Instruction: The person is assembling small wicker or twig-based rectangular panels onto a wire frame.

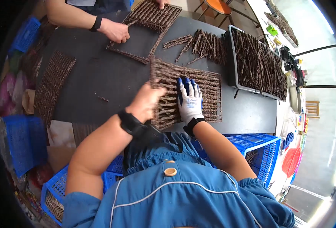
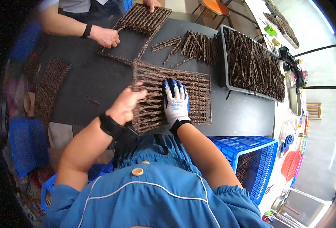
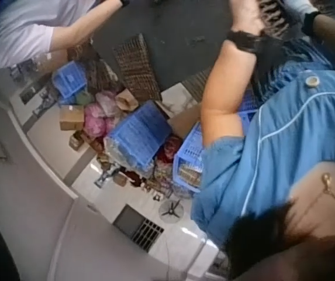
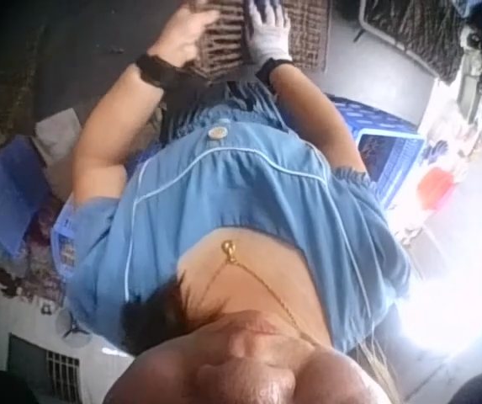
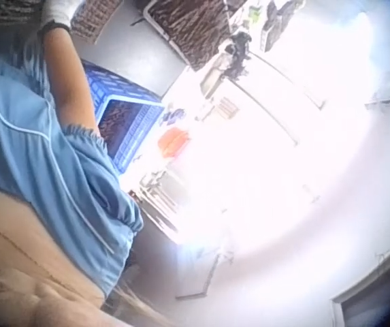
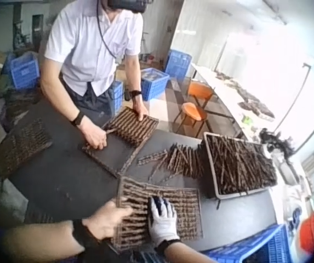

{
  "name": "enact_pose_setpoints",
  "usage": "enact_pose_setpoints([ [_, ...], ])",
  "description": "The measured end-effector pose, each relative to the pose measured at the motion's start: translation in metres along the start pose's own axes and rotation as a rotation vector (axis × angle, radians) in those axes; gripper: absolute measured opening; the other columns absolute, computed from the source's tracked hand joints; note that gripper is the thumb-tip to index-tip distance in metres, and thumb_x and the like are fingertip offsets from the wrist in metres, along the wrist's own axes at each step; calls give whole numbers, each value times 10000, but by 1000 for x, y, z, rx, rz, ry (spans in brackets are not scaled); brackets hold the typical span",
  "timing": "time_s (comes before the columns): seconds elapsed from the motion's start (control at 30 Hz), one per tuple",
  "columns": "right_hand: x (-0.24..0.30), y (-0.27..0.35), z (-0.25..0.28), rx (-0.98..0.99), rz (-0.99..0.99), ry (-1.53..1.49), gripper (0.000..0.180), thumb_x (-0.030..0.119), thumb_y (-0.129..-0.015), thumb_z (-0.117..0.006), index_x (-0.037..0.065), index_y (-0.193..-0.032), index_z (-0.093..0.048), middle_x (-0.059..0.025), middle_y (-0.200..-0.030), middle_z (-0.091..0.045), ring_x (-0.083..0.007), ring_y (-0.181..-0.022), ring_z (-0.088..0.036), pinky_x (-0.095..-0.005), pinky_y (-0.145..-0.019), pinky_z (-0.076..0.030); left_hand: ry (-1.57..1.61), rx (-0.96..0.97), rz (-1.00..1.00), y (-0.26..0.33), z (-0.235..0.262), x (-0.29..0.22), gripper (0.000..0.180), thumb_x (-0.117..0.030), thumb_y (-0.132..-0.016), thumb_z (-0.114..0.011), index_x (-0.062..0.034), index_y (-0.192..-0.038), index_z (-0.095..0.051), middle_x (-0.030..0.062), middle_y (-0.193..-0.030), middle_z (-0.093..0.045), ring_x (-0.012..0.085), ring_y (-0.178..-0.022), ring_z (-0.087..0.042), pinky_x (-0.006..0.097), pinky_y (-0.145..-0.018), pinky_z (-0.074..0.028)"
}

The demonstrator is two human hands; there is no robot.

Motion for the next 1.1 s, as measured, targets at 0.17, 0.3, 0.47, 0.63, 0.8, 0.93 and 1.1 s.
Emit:
enact_pose_setpoints([
  [0.17, -34, -26, 49, 18, -146, -771, 613, 83, -731, -787, 58, -1304, -572, -147, -1343, -562, -299, -1249, -530, -374, -1079, -399, 150, 103, 202, -15, 76, 15, 411, -34, -966, -499, -79, -1365, -411, 158, -1268, -592, 263, -1090, -629, 449, -861, -577],
  [0.3, 24, -28, 65, 202, 347, -304, 946, 359, -697, -830, 18, -1448, -366, -190, -1456, -433, -354, -1334, -421, -451, -1121, -330, 190, 175, 205, -16, 78, 24, 448, -29, -954, -509, -74, -1388, -407, 157, -1265, -595, 277, -1098, -627, 453, -880, -572],
  [0.47, 62, -18, 0, 548, 481, 93, 1306, 584, -634, -790, -83, -1501, -77, -238, -1561, -208, -355, -1436, -249, -426, -1167, -229, 209, 162, 122, -13, 57, 1, 450, 14, -930, -504, -53, -1368, -432, 155, -1232, -605, 274, -1047, -645, 438, -887, -573],
  [0.63, 49, -30, -6, 486, 365, -149, 1261, 503, -551, -871, -5, -1497, -210, -237, -1461, -363, -376, -1321, -392, -435, -1112, -317, 209, 233, 76, -17, 49, -20, 362, -33, -946, -554, -58, -1300, -483, 126, -1163, -638, 232, -1007, -662, 411, -861, -578],
  [0.8, 62, -42, -3, 392, 317, -120, 1168, 445, -567, -882, 35, -1478, -277, -222, -1402, -427, -383, -1272, -435, -441, -1078, -358, 147, 179, 81, -24, 74, -16, 395, -107, -943, -605, -62, -1315, -480, 119, -1161, -640, 229, -1010, -662, 406, -866, -572],
  [0.93, 79, -48, -8, 503, 346, 155, 1132, 465, -608, -857, 2, -1459, -272, -203, -1344, -478, -343, -1221, -490, -430, -1032, -397, 107, 156, 59, -32, 83, -9, 400, -102, -927, -625, -62, -1305, -500, 103, -1169, -640, 208, -1020, -655, 375, -881, -559],
  [1.1, 84, -63, -12, 679, 227, 303, 925, 501, -670, -811, 12, -1337, -397, -153, -1222, -551, -287, -1123, -565, -393, -938, -442, 6, 191, 2, -33, 85, -11, 454, -117, -922, -640, -70, -1345, -483, 74, -1203, -621, 169, -1064, -613, 348, -927, -523],
])
Point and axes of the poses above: each hand's wrist, its own y-axis away from the middle knuckle, its own z-axis out of the back of the hand, x = y × z, the point moved 9 cm from there along -y, towards the middle knuckle
